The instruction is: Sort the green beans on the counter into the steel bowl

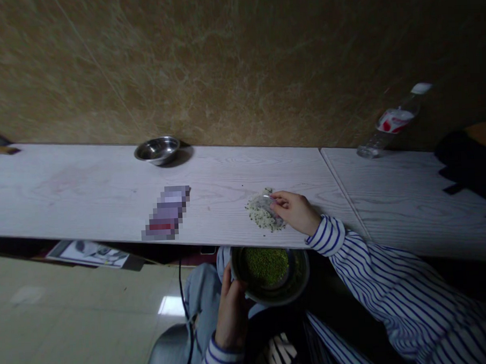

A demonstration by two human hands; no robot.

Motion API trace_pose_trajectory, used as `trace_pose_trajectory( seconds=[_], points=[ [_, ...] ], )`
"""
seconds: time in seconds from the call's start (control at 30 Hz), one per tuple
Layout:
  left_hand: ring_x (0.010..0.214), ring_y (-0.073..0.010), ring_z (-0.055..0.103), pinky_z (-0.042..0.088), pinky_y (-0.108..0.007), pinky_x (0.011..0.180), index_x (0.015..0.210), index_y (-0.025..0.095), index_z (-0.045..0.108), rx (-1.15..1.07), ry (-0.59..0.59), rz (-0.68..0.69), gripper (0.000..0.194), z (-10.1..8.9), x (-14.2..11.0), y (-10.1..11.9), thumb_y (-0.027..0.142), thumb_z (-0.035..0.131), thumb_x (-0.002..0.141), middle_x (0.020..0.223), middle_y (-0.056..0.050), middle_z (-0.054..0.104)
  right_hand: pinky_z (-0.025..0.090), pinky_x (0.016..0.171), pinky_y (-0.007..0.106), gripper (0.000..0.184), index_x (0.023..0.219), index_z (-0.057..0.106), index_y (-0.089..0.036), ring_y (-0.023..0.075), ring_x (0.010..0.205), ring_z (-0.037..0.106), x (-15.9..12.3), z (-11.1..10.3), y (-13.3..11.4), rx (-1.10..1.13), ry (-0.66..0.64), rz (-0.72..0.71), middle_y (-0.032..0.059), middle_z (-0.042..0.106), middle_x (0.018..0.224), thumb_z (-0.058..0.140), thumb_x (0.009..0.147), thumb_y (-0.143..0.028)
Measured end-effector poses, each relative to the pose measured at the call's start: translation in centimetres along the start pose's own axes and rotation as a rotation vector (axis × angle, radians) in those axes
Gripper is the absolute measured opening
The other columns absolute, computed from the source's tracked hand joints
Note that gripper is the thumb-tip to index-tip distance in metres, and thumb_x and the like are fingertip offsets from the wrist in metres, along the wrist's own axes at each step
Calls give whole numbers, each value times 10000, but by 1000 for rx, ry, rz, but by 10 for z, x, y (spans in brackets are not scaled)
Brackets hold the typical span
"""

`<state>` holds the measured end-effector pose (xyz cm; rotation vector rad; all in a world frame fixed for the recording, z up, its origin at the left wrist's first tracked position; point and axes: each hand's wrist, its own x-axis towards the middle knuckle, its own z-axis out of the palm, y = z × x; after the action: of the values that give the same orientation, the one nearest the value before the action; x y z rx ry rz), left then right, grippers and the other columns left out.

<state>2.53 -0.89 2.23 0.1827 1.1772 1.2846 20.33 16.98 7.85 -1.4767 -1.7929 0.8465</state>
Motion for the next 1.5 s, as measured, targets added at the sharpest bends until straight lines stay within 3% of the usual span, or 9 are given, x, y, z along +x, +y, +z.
trace_pose_trajectory(
  seconds=[0.37,0.53,0.67,0.87,1.1,1.3,1.5],
  points=[
    [1021,-305,658,558,-357,745,1305,276,617,25,-1,-10,575,-1,1,-1,277,678,733,1280,-123,712,620,751,364,279,1137,767,-201,228,810,751,-8,0,-13,-30,-27,-16,100,793,980,677,874,-217],
    [1087,-311,665,566,-358,758,1412,301,568,20,-16,-30,698,-2,1,-2,287,682,723,1321,-106,698,617,712,339,294,1132,786,-199,214,775,739,-19,-19,-8,37,-22,-42,92,788,953,688,858,-240],
    [1046,-288,673,570,-348,756,1463,280,527,23,-7,-44,774,-1,-1,0,257,677,704,1287,-101,706,562,572,290,309,1113,807,-192,178,630,687,-37,-39,1,19,-39,-48,72,784,854,688,845,-288],
    [972,-262,671,567,-340,752,1366,254,605,-1,18,-23,679,2,-3,1,245,689,692,1235,-95,727,494,475,256,321,1096,827,-170,149,542,625,-60,-54,4,-93,-51,-97,54,774,763,673,862,-327],
    [877,-250,659,561,-335,695,1312,261,631,-4,22,-16,615,2,-2,0,236,681,700,1143,-93,739,592,600,278,313,1107,826,-156,191,695,732,-65,-59,4,-157,-76,-120,85,828,936,661,875,-286],
    [922,-274,673,554,-343,692,1304,274,625,12,2,-31,613,-1,-1,-1,261,699,695,1149,-94,741,635,765,294,279,1101,824,-157,208,835,780,-62,-57,4,-192,-78,-155,82,836,993,661,887,-230],
    [967,-280,682,560,-345,723,1261,279,631,4,-19,-35,574,-2,0,1,242,710,694,1214,-93,736,644,777,279,261,1101,825,-178,215,891,797,-63,-55,2,-220,-106,-174,78,834,1038,683,885,-211]
  ],
)
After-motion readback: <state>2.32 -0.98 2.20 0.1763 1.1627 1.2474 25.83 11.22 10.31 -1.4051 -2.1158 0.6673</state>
